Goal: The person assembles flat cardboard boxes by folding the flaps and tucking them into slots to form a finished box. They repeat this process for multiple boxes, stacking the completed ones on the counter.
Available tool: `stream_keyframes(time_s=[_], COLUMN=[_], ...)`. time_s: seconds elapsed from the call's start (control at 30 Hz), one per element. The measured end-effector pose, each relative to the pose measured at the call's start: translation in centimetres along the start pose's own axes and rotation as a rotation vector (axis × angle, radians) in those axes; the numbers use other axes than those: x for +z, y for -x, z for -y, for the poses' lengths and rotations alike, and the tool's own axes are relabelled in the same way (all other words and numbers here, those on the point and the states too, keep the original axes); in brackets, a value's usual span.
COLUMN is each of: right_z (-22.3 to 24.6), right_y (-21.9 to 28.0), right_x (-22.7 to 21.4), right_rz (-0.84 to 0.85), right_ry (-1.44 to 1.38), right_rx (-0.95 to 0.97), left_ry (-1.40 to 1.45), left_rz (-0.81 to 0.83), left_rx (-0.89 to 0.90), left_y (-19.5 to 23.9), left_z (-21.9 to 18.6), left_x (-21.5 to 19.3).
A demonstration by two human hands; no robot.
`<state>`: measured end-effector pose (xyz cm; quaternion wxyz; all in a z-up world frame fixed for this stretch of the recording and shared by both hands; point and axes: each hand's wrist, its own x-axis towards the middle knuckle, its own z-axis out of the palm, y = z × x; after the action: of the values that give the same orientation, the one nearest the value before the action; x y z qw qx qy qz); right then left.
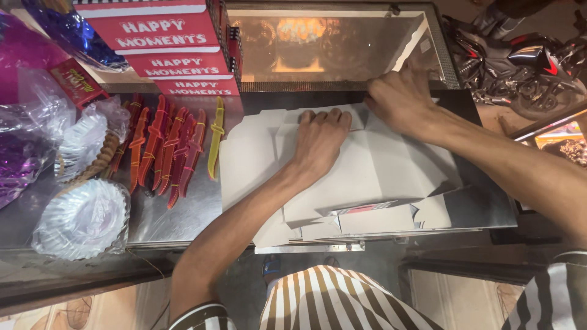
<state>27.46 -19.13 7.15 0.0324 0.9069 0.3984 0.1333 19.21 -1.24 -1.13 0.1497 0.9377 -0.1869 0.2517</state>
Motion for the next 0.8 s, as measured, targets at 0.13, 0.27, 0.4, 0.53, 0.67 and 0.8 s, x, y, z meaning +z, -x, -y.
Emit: stream_keyframes(time_s=[0.13, 0.27, 0.4, 0.53, 0.67, 0.8], right_z=[1.1, 2.2, 2.7, 2.2, 1.4, 1.2], right_y=[0.9, 1.7, 2.8, 3.8, 4.9, 5.2], right_x=[-1.2, -2.2, -2.4, -2.4, -2.4, -2.4], right_rz=[0.177, 0.117, 0.134, 0.059, 0.004, 0.011], right_ry=[-0.134, -0.201, -0.141, -0.213, -0.214, -0.221], right_rx=[0.059, -0.044, -0.009, -0.018, -0.030, -0.030], left_ry=[0.003, -0.073, -0.017, 0.018, 0.091, 0.106], left_rz=[0.020, -0.019, -0.027, -0.059, -0.064, -0.046], left_rx=[0.016, 0.047, 0.055, 0.050, 0.028, 0.013], left_y=[0.8, 0.7, 0.6, 1.1, 1.4, 1.3], left_z=[-0.2, -0.2, -0.2, 0.1, 0.5, 0.4], left_x=[0.4, 1.1, 1.4, 1.2, 0.9, 0.7])
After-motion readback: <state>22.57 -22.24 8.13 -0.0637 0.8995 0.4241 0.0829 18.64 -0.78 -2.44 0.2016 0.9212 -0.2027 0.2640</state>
